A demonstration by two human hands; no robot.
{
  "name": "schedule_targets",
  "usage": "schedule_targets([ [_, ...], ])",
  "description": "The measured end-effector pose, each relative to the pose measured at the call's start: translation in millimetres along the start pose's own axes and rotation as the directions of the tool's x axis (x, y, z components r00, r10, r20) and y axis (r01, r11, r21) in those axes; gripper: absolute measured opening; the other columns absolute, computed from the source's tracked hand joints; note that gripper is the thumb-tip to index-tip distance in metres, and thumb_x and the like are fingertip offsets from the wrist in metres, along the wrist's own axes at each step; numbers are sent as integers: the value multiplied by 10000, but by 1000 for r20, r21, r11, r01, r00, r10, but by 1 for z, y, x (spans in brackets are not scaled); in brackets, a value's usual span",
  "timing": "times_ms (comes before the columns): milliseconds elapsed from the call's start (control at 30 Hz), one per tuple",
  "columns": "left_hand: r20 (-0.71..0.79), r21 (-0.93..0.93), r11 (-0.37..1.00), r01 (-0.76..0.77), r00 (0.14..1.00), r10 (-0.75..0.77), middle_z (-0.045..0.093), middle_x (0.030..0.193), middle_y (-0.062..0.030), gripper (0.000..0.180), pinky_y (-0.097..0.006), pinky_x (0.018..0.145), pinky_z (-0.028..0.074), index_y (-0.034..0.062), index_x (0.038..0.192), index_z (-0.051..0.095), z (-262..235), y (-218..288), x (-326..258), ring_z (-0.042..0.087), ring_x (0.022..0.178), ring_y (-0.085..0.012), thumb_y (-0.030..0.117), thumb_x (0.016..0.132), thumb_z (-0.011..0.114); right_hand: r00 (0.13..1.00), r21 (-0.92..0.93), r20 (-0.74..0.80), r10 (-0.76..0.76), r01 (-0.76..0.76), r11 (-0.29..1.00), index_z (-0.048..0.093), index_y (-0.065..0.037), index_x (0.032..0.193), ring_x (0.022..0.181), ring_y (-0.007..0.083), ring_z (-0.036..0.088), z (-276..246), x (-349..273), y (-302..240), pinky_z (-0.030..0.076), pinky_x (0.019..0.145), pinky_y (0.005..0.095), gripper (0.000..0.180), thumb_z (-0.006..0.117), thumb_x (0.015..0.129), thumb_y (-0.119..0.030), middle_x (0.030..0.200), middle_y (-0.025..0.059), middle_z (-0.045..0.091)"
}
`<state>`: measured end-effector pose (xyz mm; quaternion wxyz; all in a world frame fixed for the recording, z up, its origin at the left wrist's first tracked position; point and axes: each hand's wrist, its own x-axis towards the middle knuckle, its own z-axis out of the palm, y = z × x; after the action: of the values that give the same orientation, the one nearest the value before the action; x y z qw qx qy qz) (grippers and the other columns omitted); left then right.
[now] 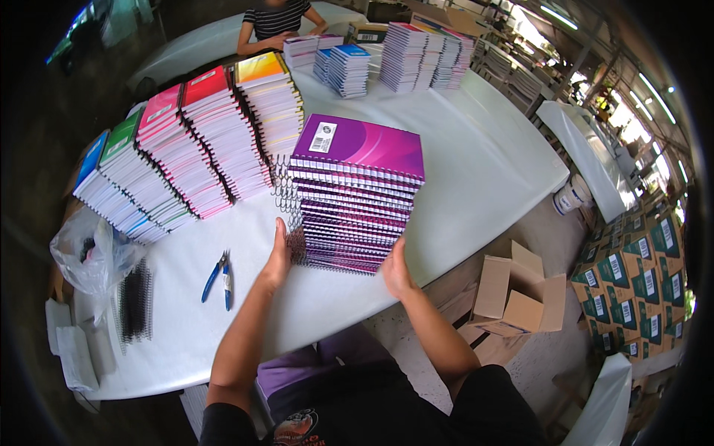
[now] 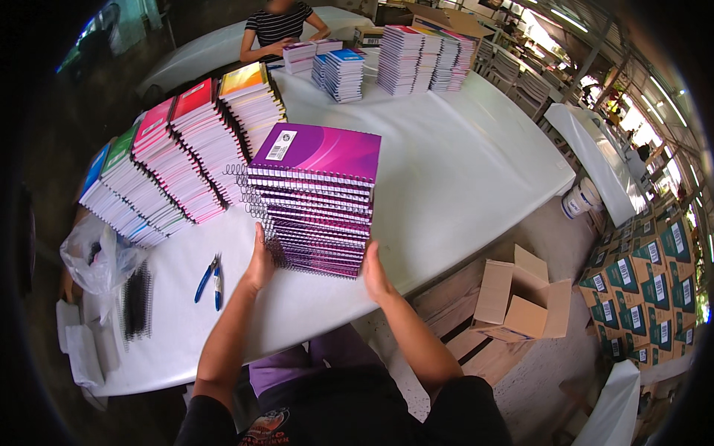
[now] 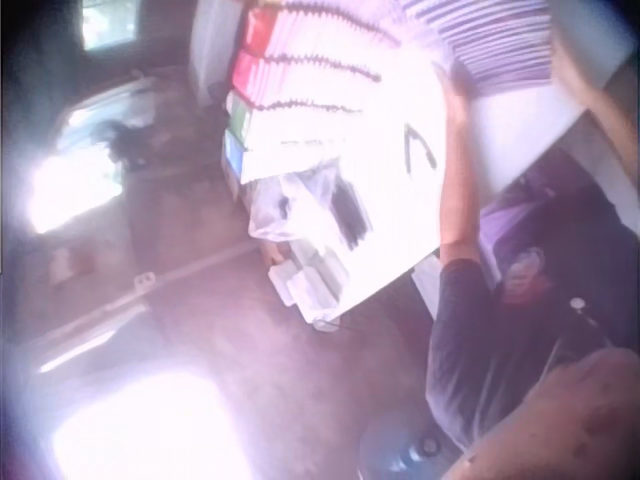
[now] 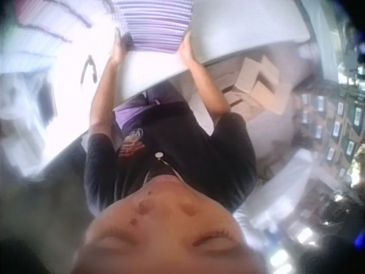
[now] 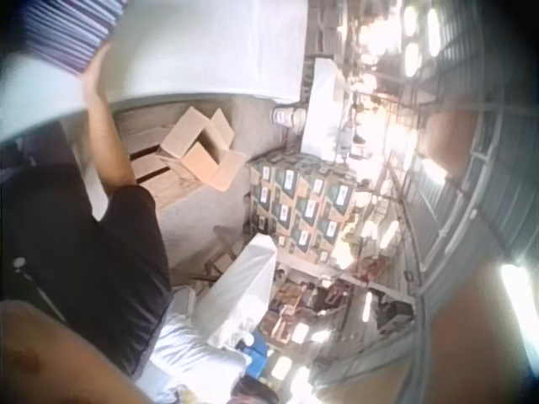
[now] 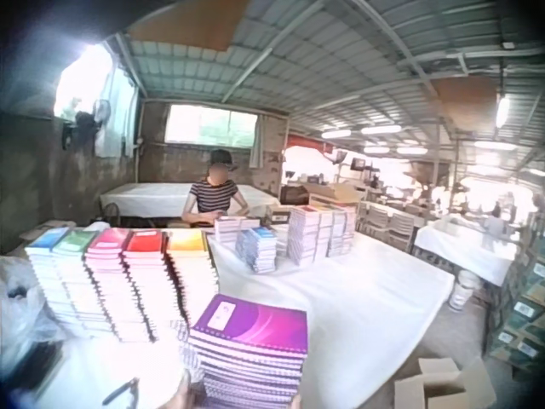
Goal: The person uses blue-handled pliers to trim and bend the ends of plastic spiral coils on a stack of notebooks, working through the stack one notebook at a time.
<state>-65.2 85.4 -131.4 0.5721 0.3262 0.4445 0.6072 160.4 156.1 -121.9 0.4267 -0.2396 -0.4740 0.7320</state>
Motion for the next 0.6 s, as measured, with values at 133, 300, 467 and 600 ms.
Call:
schedule_targets([
  [133,-416,265,898,-352,798,435,596,963,-83,724,-313,850,401,-13,1038,561,34,-24,-8,532,908,-173,603,955,190,946,-593,323,33,175,786,280,-34,1415,1325,267,305,-51,11,9,240,1102,395,1152,911,509,-364,1421,125,347],
  [300,-470,385,792,-473,638,610,567,839,-7,630,-273,728,390,-9,911,563,38,-48,-2,492,784,-103,568,958,313,937,-800,330,114,213,561,249,-34,1412,1306,335,302,-51,22,14,261,1092,412,1158,912,496,-285,1386,189,305],
  [467,-531,332,790,-515,591,608,486,750,28,562,-247,622,334,30,768,492,47,-51,9,405,698,-73,544,955,367,931,-706,362,41,245,665,308,-26,1363,1235,286,400,-55,25,14,336,1046,392,1006,878,546,-168,1325,162,398],
  [600,-528,416,758,-503,545,652,418,704,40,585,-265,583,294,42,716,441,50,-47,10,354,668,-74,567,951,336,939,-639,342,29,210,740,251,-42,1392,1231,265,415,-59,26,18,348,1043,387,1067,893,550,-172,1334,143,406],
])
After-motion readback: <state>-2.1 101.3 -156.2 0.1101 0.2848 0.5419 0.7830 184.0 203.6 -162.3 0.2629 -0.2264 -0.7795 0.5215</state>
